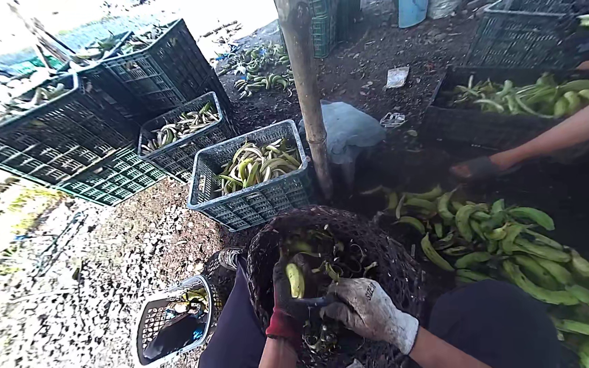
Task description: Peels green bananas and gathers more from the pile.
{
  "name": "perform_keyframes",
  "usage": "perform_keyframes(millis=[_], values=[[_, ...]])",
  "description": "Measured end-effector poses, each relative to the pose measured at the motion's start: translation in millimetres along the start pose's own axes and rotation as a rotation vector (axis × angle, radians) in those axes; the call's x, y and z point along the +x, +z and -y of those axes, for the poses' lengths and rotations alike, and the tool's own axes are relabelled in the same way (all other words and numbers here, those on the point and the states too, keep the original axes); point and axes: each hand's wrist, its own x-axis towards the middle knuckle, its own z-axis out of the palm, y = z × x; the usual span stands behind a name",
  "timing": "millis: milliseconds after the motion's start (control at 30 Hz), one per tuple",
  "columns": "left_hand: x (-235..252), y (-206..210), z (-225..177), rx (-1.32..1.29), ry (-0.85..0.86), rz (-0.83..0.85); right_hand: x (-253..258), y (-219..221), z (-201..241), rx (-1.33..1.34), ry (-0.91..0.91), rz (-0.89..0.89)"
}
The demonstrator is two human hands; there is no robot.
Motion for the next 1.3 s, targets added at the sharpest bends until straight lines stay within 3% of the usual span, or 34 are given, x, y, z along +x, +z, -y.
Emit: perform_keyframes(millis=[133, 333, 500, 567, 700, 833, 1067, 1167, 1300], values=[[-1.5, 15.0, 0.5, -0.13, 0.053, -0.049, -6.1, 13.8, 1.1, -0.05, -0.025, -0.035], [-10.5, 19.8, 7.8, -0.093, 0.076, -0.032, -3.3, 7.8, -2.8, 0.017, 0.024, 0.065], [-18.6, 29.7, 16.5, -0.009, 0.163, -0.054, 7.8, 0.8, -7.4, 0.092, 0.228, 0.209], [-23.8, 33.4, 19.2, 0.045, 0.126, -0.02, 11.2, -6.6, -8.5, 0.095, 0.27, 0.253], [-23.9, 15.7, 9.4, 0.054, 0.138, 0.017, 6.1, -13.8, 0.0, -0.034, 0.138, 0.063], [-13.6, 2.1, 1.5, 0.174, 0.31, -0.182, 1.7, -14.8, 5.0, -0.074, 0.015, 0.089], [-27.8, 20.1, 5.5, 0.221, 0.144, 0.078, 25.0, -19.3, -4.0, 0.141, 0.239, 0.355], [-26.9, 22.5, 0.3, 0.276, 0.103, 0.2, 27.5, -21.4, -6.9, 0.173, 0.251, 0.371], [-30.8, -1.5, -14.4, 0.796, 0.127, 0.239, 25.7, -29.0, -0.1, -0.061, 0.282, 0.31]])
